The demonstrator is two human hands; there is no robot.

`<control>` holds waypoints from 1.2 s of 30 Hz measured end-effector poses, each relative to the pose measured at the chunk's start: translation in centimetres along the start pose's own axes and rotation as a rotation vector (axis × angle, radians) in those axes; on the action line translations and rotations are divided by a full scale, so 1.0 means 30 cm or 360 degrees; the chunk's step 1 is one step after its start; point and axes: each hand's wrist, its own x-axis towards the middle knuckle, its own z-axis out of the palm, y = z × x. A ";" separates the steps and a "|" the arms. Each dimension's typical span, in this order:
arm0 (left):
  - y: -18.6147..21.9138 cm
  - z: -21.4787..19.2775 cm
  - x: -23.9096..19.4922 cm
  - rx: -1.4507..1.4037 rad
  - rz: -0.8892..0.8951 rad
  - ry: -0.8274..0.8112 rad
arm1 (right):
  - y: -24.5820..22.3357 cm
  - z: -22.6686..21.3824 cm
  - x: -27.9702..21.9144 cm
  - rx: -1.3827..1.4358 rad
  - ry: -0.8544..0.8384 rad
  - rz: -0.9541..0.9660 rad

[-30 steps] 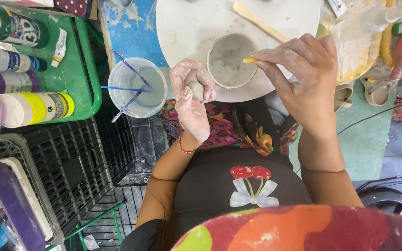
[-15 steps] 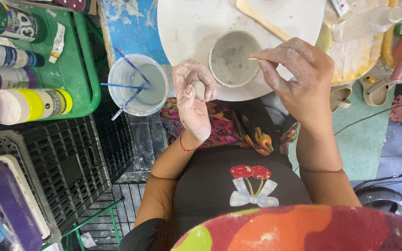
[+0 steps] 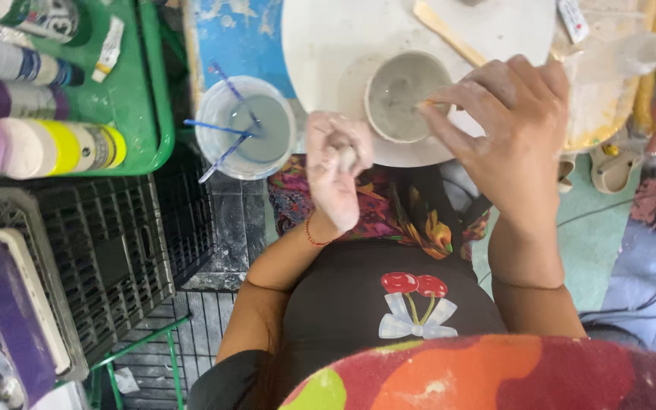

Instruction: The person molds a small piece of clay by hand, rolling and shaping it into a sphere and then smoothing it with a wooden tool and a brush.

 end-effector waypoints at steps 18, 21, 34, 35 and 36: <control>-0.012 -0.024 0.026 -0.0277 -0.0078 -0.0140 | -0.013 -0.059 0.045 0.0130 -0.0133 -0.0082; -0.011 -0.019 0.029 -0.0293 -0.0052 -0.0138 | 0.018 -0.037 0.030 0.0177 -0.0110 -0.0007; -0.071 -0.021 0.018 -0.0091 0.0061 0.0072 | -0.119 -0.116 0.168 -0.0007 -0.0292 -0.0313; -0.073 -0.020 0.015 -0.0060 0.0141 0.0049 | -0.142 -0.132 0.197 0.0022 -0.0311 -0.0383; -0.077 -0.022 0.010 -0.0030 0.0218 0.0023 | -0.166 -0.146 0.225 0.0050 -0.0331 -0.0449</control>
